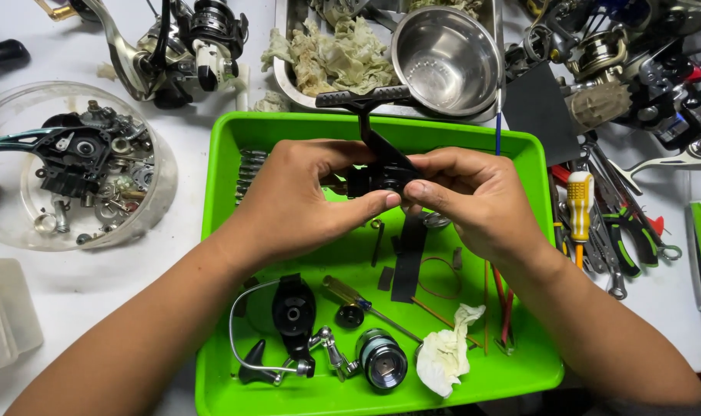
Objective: Attaching the spool and drag components to a fishing reel and securing them with a screwdriver.
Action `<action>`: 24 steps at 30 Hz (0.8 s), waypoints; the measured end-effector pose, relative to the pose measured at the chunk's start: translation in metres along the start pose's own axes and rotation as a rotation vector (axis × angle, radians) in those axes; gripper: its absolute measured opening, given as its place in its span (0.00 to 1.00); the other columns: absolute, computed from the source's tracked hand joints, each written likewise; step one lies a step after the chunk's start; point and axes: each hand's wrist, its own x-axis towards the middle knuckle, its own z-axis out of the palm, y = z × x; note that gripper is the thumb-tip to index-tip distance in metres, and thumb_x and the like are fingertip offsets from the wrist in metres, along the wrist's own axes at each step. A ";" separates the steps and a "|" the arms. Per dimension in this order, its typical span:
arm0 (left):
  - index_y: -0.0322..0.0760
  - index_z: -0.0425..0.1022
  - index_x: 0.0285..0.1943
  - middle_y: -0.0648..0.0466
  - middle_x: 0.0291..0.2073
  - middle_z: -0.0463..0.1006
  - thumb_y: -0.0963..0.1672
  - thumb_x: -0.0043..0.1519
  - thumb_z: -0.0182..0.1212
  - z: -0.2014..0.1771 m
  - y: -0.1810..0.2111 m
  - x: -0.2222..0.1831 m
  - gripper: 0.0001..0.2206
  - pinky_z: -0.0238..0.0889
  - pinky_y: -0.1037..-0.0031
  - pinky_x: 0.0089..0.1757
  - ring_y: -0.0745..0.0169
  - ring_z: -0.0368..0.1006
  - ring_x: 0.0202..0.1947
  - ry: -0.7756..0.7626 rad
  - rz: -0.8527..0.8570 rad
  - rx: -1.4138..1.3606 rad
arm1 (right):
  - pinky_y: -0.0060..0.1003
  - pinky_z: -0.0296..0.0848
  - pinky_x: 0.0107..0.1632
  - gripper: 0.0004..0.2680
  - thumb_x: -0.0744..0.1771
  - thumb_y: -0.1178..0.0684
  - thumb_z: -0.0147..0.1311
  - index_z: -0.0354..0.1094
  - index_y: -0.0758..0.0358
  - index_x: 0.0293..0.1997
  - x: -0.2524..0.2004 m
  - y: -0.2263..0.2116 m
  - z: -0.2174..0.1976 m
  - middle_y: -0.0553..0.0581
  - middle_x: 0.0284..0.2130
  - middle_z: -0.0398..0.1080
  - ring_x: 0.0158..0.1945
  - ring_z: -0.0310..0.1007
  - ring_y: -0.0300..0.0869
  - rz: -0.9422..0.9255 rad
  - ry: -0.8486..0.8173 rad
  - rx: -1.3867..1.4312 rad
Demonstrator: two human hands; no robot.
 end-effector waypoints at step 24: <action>0.34 0.79 0.48 0.50 0.34 0.83 0.48 0.59 0.73 0.008 -0.015 -0.003 0.16 0.64 0.69 0.34 0.58 0.76 0.31 0.048 0.251 0.175 | 0.29 0.79 0.49 0.13 0.64 0.59 0.63 0.74 0.68 0.53 0.005 0.012 -0.005 0.60 0.42 0.78 0.43 0.78 0.38 -0.062 0.020 -0.026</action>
